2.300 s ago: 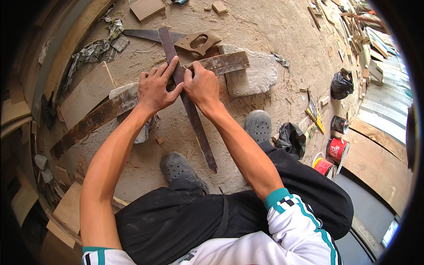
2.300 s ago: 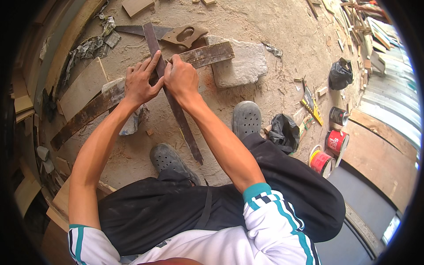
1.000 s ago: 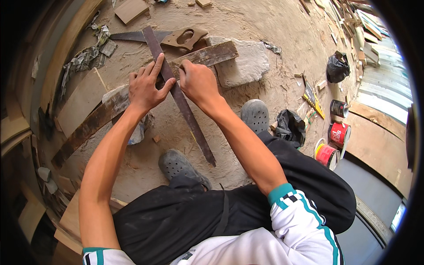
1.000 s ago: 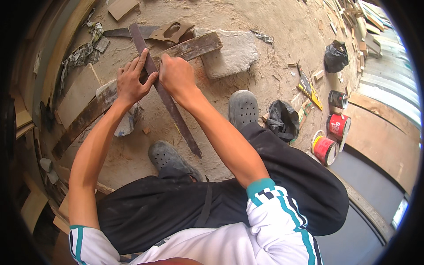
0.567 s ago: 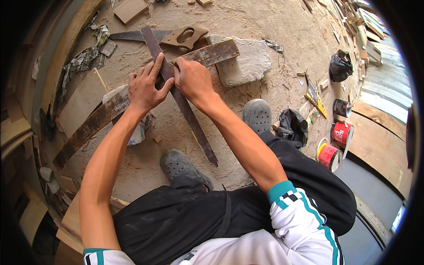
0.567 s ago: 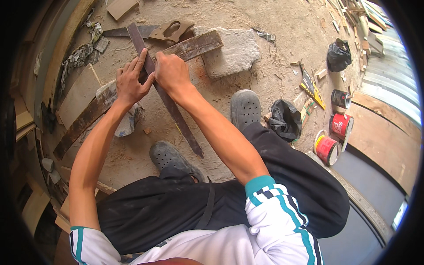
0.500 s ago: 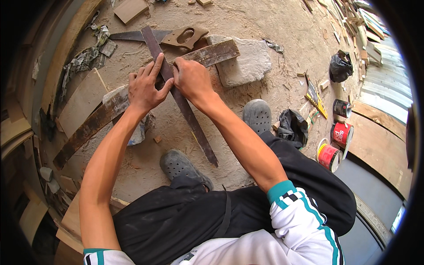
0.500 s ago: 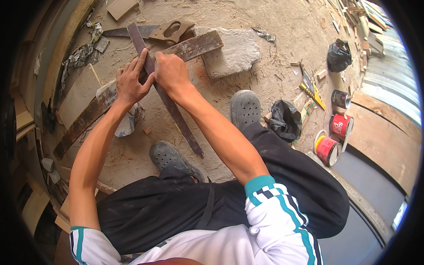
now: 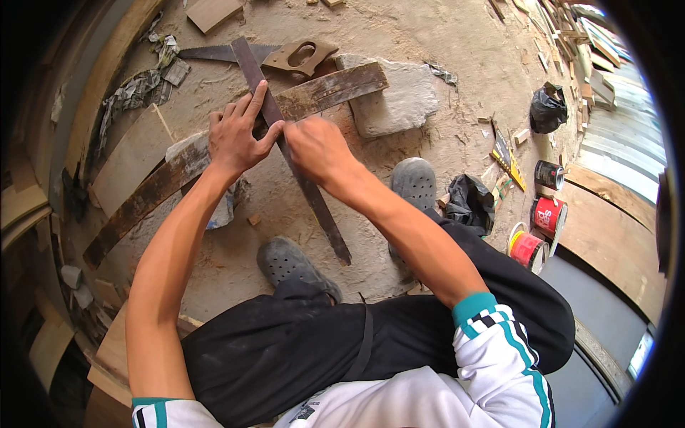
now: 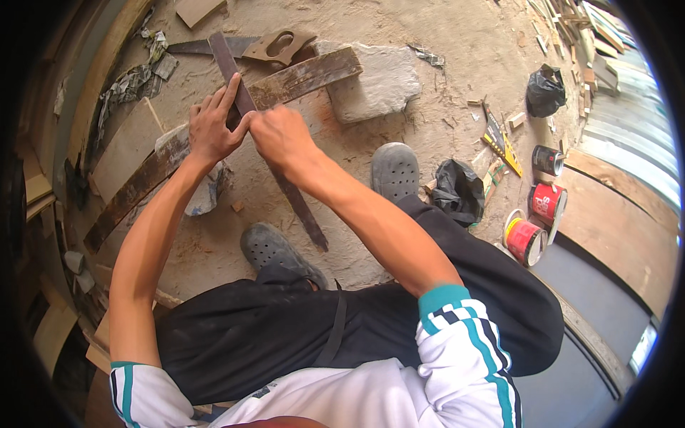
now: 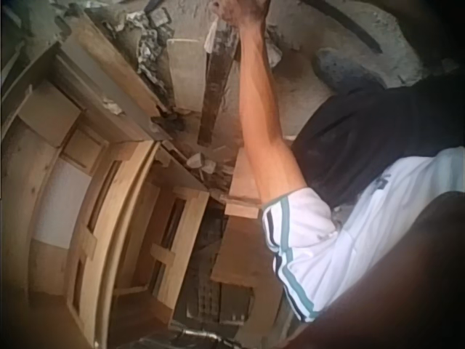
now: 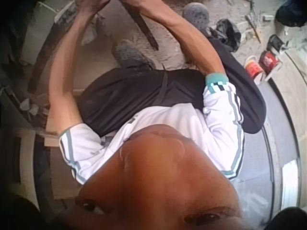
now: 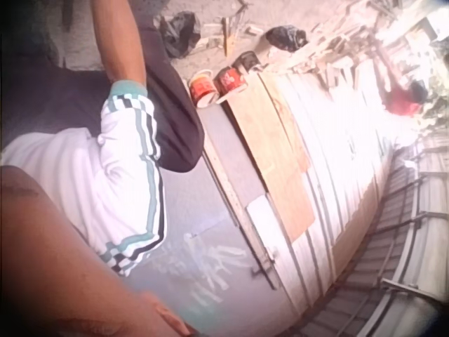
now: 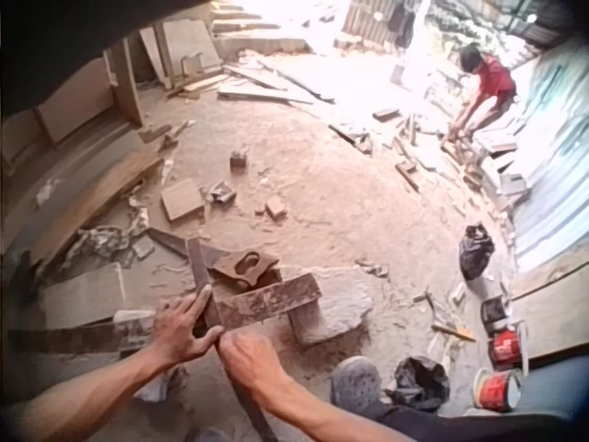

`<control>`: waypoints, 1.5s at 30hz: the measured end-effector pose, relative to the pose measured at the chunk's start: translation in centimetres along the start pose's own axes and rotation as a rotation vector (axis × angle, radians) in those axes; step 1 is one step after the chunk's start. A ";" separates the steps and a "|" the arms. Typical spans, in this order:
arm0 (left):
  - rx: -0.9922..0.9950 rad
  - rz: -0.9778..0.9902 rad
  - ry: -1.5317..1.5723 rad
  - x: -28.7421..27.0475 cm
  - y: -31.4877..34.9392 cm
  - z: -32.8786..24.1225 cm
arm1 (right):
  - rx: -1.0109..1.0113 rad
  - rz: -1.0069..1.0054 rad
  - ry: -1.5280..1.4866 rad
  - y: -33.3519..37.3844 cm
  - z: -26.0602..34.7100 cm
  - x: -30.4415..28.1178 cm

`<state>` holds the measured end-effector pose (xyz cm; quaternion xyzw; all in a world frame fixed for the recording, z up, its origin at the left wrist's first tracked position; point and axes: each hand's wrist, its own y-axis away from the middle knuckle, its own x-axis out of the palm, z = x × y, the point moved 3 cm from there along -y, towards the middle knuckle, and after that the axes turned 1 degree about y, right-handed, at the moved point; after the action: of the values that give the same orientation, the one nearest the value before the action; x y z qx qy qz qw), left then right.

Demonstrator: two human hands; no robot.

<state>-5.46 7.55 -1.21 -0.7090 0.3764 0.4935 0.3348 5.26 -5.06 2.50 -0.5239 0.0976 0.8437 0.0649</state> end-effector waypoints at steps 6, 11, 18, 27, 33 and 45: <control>0.007 -0.027 0.032 -0.1 -0.1 0.1 | 0.366 0.294 -0.014 6.9 -4.9 4.2; 0.091 -0.159 0.114 -0.1 0.3 0.1 | 0.468 0.138 -0.068 7.1 -7.1 4.7; 0.050 -0.269 0.302 0.2 0.7 1.1 | 0.388 0.014 -0.617 4.0 -1.3 4.0; -0.267 -0.034 0.297 0.2 -0.6 1.8 | 0.577 -0.336 -0.297 -2.7 -13.7 -8.5; -0.151 0.209 0.071 -0.8 -1.2 0.4 | 0.967 -0.140 0.218 3.4 -27.6 -10.7; -0.068 0.262 0.093 -0.4 -1.8 0.9 | 0.616 -0.368 0.202 3.2 -29.5 -7.8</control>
<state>-4.35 9.28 -0.85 -0.6869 0.4638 0.5122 0.2255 33.75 -15.13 -2.90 -0.5694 0.2571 0.6928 0.3603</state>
